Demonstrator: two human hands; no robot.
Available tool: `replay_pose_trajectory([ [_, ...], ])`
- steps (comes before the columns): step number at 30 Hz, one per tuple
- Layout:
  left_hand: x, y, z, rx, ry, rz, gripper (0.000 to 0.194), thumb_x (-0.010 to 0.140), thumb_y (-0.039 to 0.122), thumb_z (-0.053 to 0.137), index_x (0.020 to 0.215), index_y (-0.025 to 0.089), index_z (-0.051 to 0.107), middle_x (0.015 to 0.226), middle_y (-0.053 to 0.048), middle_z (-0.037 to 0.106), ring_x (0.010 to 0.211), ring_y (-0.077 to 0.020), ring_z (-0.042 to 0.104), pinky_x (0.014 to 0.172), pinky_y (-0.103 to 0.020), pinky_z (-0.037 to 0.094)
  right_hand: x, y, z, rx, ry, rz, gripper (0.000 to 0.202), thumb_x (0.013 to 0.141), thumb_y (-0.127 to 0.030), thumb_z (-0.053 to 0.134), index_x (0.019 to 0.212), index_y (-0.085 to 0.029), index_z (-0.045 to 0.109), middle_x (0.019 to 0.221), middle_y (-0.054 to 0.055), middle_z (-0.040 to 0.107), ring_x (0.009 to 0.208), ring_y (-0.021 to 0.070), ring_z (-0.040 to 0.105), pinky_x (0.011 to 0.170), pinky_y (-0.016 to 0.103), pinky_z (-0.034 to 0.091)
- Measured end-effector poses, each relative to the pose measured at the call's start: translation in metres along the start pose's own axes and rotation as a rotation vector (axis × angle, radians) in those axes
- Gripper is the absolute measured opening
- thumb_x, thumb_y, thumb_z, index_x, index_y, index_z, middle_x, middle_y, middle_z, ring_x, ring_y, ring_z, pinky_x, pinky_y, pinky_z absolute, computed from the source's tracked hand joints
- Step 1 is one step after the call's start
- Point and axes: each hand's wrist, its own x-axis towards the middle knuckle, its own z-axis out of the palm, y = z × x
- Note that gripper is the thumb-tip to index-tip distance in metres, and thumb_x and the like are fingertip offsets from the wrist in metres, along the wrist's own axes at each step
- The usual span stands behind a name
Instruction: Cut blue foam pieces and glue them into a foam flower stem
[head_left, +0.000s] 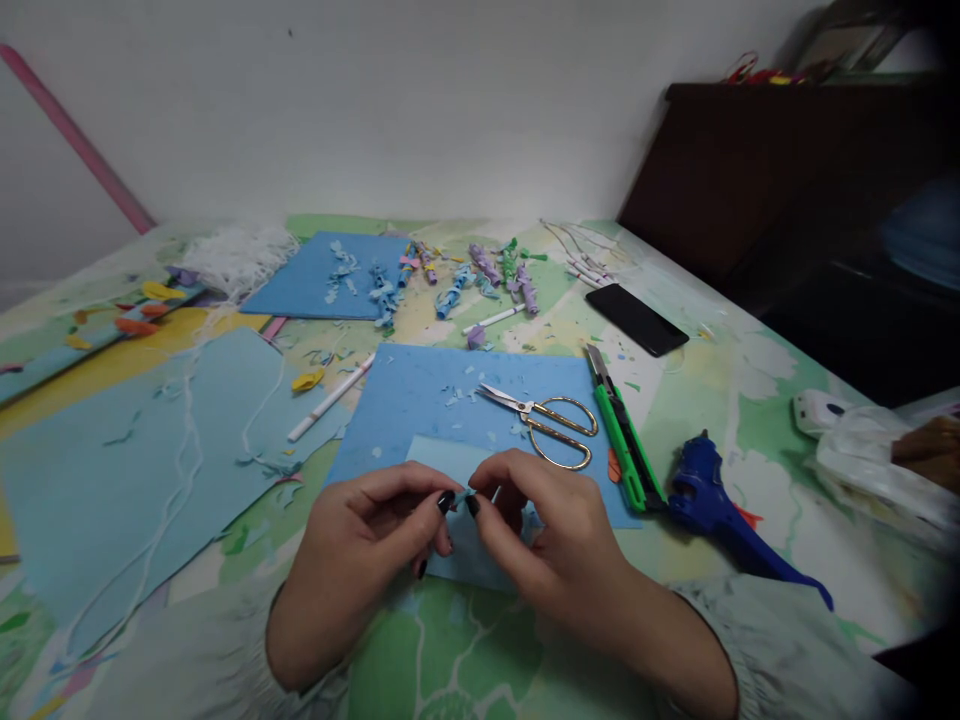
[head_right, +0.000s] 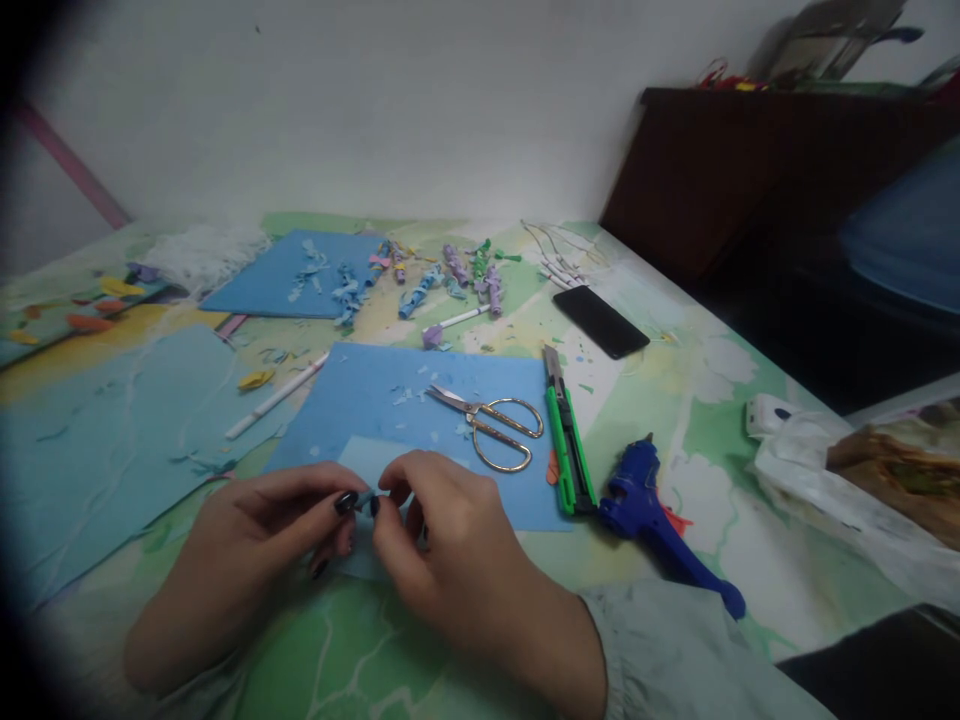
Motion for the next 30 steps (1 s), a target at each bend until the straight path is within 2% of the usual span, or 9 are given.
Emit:
replay_pose_trajectory([
  [3,-0.0003,0.0011,0.0005,0.012,0.016,0.023,0.011,0.072,0.026,0.062,0.075,0.016,0.067,0.049,0.002,0.058,0.043,-0.0074,0.048,0.041,-0.015,0.038,0.002,-0.0008,-0.0008,0.059,-0.042,0.057,0.007,0.082,-0.015,0.05,0.085,-0.016,0.057,0.068,-0.002,0.054,0.058,0.0074,0.051,0.051,0.018,0.037],
  [7,0.0001,0.0018,0.0003,0.034,0.051,0.054,0.01,0.072,0.025,0.061,0.074,0.016,0.067,0.049,0.003,0.057,0.046,-0.0079,0.05,0.043,-0.015,0.04,0.0057,-0.0016,-0.0011,0.211,-0.116,0.215,0.007,0.082,-0.016,0.05,0.085,-0.018,0.056,0.064,-0.003,0.054,0.054,0.0072,0.052,0.046,0.016,0.036],
  [12,0.0012,0.0049,0.0005,0.081,0.078,0.128,0.009,0.073,0.022,0.06,0.072,0.018,0.068,0.048,0.004,0.054,0.045,-0.007,0.047,0.044,-0.014,0.039,0.0075,-0.0004,0.0002,0.351,-0.169,0.353,0.005,0.081,-0.019,0.051,0.084,-0.018,0.055,0.062,-0.003,0.055,0.054,0.0092,0.054,0.048,0.019,0.038],
  [16,0.0015,0.0051,0.0005,0.089,0.069,0.149,0.01,0.074,0.021,0.061,0.068,0.018,0.068,0.049,0.004,0.052,0.045,-0.0063,0.046,0.044,-0.014,0.037,0.0068,0.001,0.0015,0.392,-0.176,0.359,0.005,0.08,-0.019,0.051,0.083,-0.019,0.055,0.061,-0.004,0.053,0.053,0.0095,0.054,0.049,0.021,0.038],
  [23,0.0013,-0.0028,-0.0001,0.028,0.06,0.065,0.009,0.074,0.025,0.063,0.073,0.018,0.068,0.048,0.005,0.051,0.046,-0.0067,0.046,0.042,-0.014,0.036,0.0065,-0.0011,0.0004,0.382,-0.158,0.335,0.003,0.081,-0.019,0.052,0.079,-0.018,0.056,0.062,-0.003,0.054,0.055,0.0091,0.053,0.05,0.021,0.038],
  [26,0.0018,-0.0015,0.0006,0.001,0.083,0.029,0.009,0.071,0.025,0.064,0.071,0.017,0.068,0.048,0.004,0.052,0.045,-0.0068,0.046,0.043,-0.015,0.036,0.0069,-0.0015,-0.0004,0.399,-0.157,0.355,0.005,0.081,-0.02,0.052,0.079,-0.018,0.056,0.062,-0.003,0.054,0.055,0.0097,0.053,0.05,0.021,0.038],
  [30,0.0018,0.0024,0.0013,-0.028,0.047,-0.004,0.009,0.068,0.025,0.066,0.067,0.016,0.066,0.047,0.004,0.052,0.044,-0.0068,0.046,0.043,-0.016,0.037,0.008,-0.0009,-0.0007,0.459,-0.164,0.393,0.005,0.081,-0.019,0.052,0.08,-0.018,0.056,0.06,-0.003,0.054,0.054,0.01,0.053,0.05,0.021,0.039],
])
